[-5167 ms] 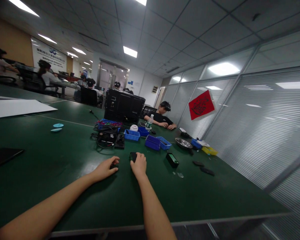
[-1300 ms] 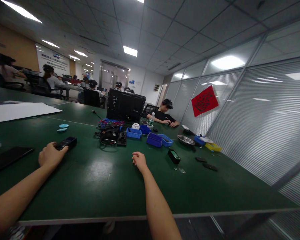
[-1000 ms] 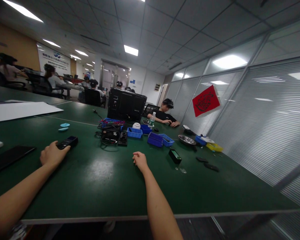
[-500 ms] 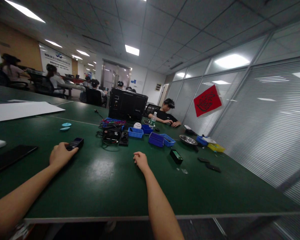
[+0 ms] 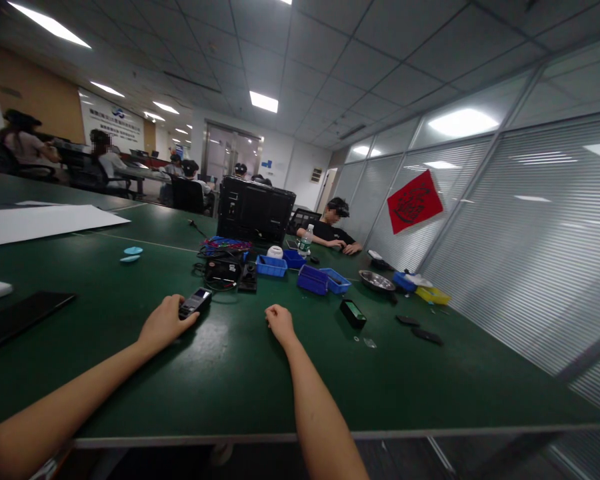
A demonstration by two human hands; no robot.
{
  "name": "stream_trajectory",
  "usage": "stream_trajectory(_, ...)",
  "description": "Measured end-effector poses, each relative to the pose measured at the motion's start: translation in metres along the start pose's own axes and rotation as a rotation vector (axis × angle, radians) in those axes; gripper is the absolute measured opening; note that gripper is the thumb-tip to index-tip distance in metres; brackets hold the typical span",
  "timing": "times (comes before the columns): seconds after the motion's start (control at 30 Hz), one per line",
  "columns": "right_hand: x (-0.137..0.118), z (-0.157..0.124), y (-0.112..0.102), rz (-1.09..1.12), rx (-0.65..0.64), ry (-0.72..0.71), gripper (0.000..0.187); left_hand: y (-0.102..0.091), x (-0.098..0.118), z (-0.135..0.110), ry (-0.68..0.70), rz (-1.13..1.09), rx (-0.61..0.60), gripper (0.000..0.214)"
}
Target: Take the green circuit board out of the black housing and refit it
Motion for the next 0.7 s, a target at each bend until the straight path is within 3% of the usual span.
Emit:
stream_trajectory(0.13, -0.016, -0.006, -0.003, -0.4, 0.076, -0.121, 0.012, 0.003, 0.027, -0.01, 0.11, -0.004, -0.022, 0.051)
stream_trajectory(0.27, -0.023, -0.011, -0.001, -0.671, 0.067, -0.15, 0.009, 0.004, 0.047, -0.018, 0.178, -0.001, -0.056, 0.054)
stream_trajectory(0.53, -0.032, -0.019, 0.009, -0.878, -0.059, -0.127, 0.02, 0.016, 0.073, -0.023, 0.293, 0.03, -0.092, 0.055)
stream_trajectory(0.7, -0.04, -0.023, 0.011, -0.928, -0.112, -0.167, 0.026, 0.027, 0.087, -0.024, 0.287, 0.034, -0.083, 0.052)
Point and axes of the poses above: each hand's wrist, its own z-axis towards the middle knuckle, its own y-axis out of the palm, x = y × z, the point moved 7 cm from there along z, towards the middle knuckle, and after that the axes turned 11 degrees about x, right-handed, at the moved point
